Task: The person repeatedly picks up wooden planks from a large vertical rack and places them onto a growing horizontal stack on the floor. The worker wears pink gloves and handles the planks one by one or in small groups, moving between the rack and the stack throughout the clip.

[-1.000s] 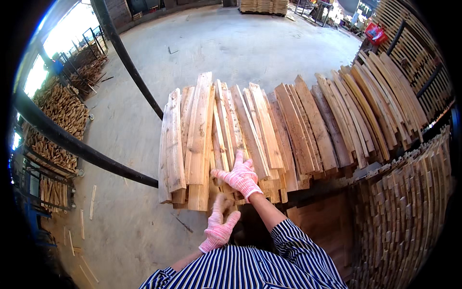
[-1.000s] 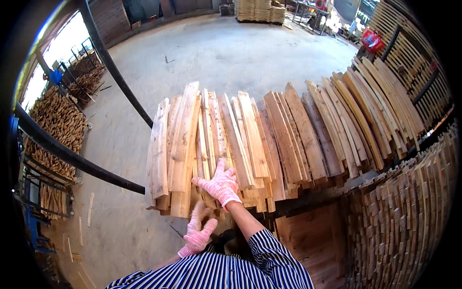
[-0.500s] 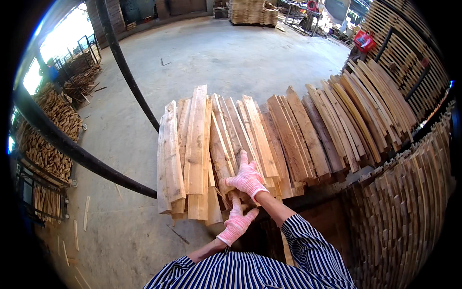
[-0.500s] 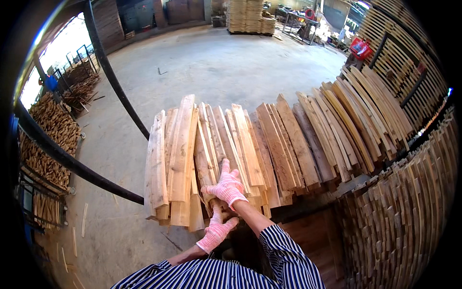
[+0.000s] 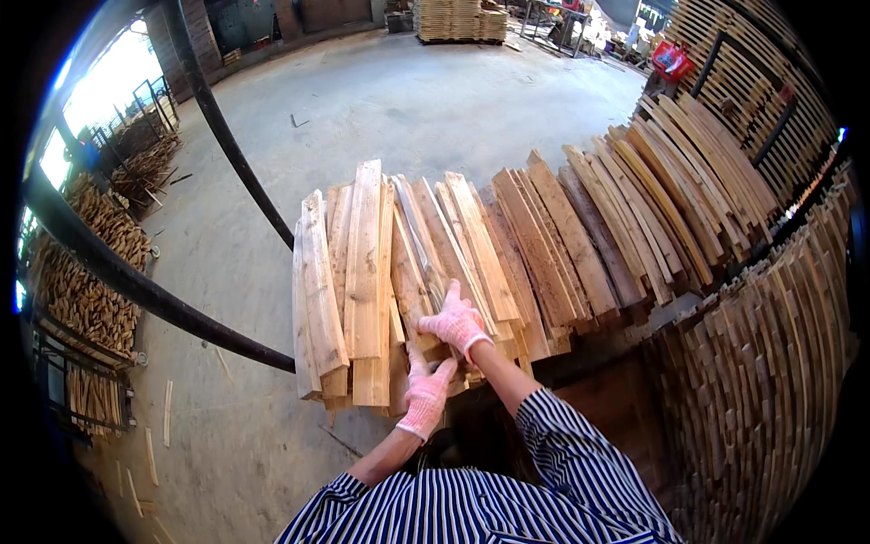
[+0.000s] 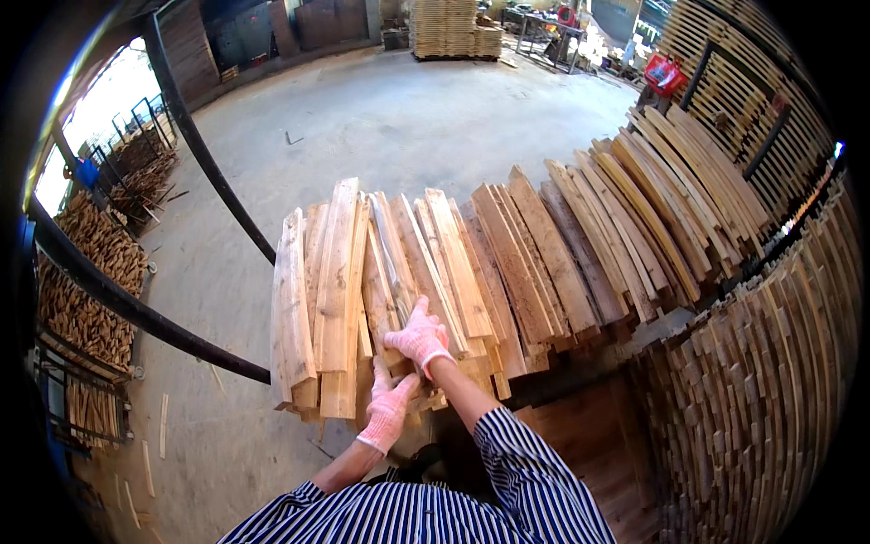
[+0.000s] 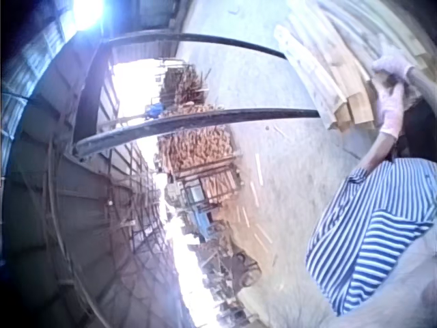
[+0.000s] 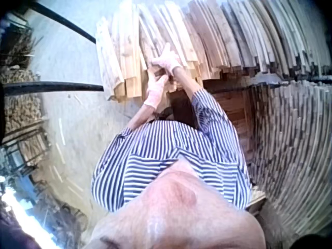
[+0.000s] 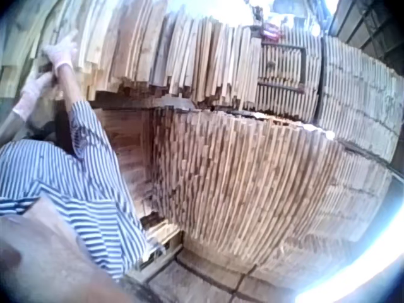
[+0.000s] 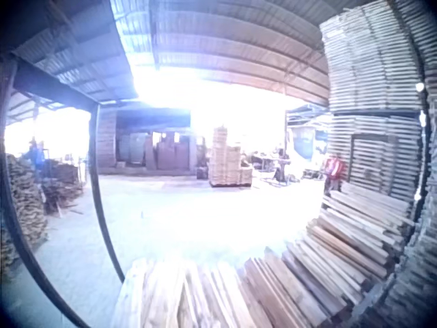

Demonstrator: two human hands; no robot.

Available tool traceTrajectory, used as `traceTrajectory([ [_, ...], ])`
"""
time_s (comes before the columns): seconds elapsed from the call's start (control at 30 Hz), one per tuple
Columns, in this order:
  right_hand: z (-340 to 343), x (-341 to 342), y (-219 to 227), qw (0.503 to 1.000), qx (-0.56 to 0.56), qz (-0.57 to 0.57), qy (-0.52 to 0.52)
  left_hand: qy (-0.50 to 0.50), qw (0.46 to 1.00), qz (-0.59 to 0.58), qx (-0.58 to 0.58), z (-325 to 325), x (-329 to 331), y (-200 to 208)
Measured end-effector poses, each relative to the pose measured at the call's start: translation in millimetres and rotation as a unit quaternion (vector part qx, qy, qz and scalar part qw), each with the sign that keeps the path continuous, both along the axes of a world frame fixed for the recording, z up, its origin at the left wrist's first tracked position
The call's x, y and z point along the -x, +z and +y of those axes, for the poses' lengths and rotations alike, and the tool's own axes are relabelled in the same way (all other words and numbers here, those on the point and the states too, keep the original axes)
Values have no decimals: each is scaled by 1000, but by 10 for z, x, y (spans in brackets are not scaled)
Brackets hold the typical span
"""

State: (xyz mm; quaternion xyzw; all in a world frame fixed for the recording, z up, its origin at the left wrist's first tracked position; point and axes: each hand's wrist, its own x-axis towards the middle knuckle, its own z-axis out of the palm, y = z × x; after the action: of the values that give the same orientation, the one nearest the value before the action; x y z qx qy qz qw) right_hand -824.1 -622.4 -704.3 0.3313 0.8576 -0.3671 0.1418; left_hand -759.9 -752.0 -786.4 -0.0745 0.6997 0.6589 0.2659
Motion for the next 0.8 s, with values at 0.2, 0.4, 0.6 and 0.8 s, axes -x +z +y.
traceTrajectory([
  [0.2, 639, 238, -262, 981, 128, 81, 118, 33, 943, -205, -260, 422, 187, -309],
  [0.4, 989, 51, -562, 987, 108, 83, 80, 18, 985, 124, -121, 325, -99, 287],
  [0.6, 309, -57, -303, 995, -33, 77, 52, 22, 961, 175, 212, 377, 484, -325],
  [0.8, 436, -372, -78, 996, 70, 48, 28, 70, 985, -36, -153, 437, 409, -609],
])
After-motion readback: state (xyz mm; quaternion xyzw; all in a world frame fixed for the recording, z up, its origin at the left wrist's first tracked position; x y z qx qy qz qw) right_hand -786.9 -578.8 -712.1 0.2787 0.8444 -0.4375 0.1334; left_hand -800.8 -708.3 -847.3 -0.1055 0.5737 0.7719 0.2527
